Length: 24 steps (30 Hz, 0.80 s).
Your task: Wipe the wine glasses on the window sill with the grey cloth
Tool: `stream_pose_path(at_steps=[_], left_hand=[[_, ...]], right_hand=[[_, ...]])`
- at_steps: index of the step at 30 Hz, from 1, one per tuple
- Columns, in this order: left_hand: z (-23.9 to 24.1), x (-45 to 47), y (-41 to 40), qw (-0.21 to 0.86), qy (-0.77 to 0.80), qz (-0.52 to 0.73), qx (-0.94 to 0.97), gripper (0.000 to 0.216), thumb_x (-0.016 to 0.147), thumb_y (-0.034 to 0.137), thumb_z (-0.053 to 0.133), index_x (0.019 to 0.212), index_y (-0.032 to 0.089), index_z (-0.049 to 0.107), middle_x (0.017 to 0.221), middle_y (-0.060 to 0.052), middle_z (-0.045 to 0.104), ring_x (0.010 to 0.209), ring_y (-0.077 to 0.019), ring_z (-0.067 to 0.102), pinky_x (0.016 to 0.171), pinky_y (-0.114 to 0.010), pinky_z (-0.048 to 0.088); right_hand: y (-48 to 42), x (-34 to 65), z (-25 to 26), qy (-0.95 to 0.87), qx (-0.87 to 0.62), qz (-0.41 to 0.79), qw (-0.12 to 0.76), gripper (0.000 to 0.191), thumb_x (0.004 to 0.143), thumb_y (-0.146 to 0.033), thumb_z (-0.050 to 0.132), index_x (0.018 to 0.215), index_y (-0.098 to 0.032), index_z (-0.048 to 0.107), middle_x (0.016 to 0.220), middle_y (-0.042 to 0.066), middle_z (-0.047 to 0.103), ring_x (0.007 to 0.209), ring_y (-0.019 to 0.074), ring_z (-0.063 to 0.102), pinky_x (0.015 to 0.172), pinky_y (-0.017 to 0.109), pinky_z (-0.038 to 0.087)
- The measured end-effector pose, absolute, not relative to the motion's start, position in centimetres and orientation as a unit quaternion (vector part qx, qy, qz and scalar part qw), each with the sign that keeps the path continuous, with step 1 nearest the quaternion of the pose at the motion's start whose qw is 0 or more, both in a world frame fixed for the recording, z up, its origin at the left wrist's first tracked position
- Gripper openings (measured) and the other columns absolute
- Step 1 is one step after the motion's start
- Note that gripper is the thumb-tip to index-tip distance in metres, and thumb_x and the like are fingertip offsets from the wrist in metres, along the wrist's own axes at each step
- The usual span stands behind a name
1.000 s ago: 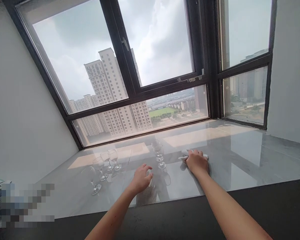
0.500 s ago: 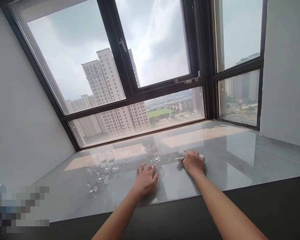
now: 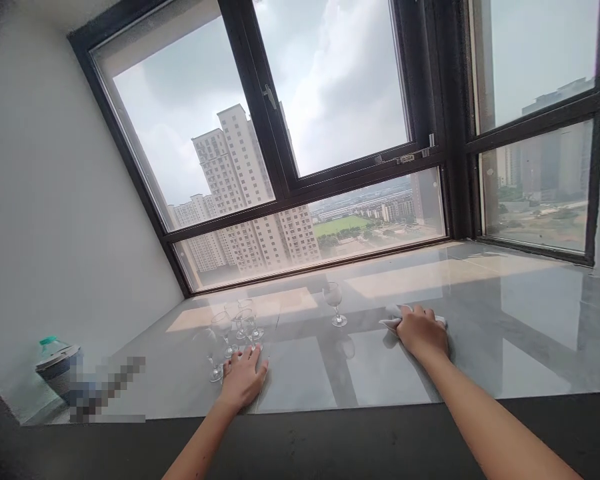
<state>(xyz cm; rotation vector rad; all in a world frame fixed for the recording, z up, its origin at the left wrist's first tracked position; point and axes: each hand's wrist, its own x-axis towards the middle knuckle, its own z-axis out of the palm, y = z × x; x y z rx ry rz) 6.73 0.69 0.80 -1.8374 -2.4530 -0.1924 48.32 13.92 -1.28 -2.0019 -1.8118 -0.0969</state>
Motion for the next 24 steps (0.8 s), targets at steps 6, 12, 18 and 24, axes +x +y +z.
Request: stream_pose_path(at_steps=[6,12,18,24], left_hand=[[0.1,5.8,1.1,0.052,-0.823,-0.083,-0.56,0.06,0.091,0.052,0.033,0.145,0.027,0.041,0.153,-0.011,0.036,0.141,-0.0324,0.027,0.113,-0.053,0.016],[1.4,8.6,0.0,0.106,-0.765,-0.167,-0.613,0.041,0.091,0.032,0.034,0.115,0.02,0.064,0.122,-0.01,0.061,0.117,-0.0254,0.051,0.104,-0.038,0.034],[2.1,17.1,3.6,-0.054,-0.651,-0.185,-0.734,0.046,0.089,0.04,0.042,0.129,0.022,0.058,0.138,-0.009,0.052,0.128,-0.0241,0.045,0.108,-0.034,0.034],[1.6,24.3,10.2,-0.117,-0.638,-0.165,-0.743,0.058,0.087,0.047,0.046,0.142,0.029,0.046,0.159,-0.007,0.025,0.141,-0.0334,0.031,0.114,-0.05,0.026]], right_hand=[[14.1,48.4,-1.5,-0.652,-0.725,-0.046,0.217,0.034,0.092,-0.031,0.039,0.108,-0.015,0.065,0.108,0.02,0.06,0.103,0.0344,0.049,0.075,0.039,0.034],[14.3,48.2,-1.6,-0.643,-0.734,-0.069,0.208,0.034,0.092,-0.032,0.039,0.108,-0.017,0.065,0.107,0.018,0.06,0.102,0.0328,0.05,0.076,0.039,0.036],[14.4,48.2,-1.7,-0.634,-0.743,-0.076,0.202,0.032,0.091,-0.028,0.041,0.11,-0.018,0.065,0.109,0.016,0.06,0.104,0.0307,0.05,0.077,0.037,0.036],[13.8,47.9,-1.0,-0.628,-0.749,-0.073,0.201,0.031,0.091,-0.028,0.042,0.11,-0.019,0.065,0.111,0.015,0.06,0.105,0.0286,0.051,0.079,0.037,0.036]])
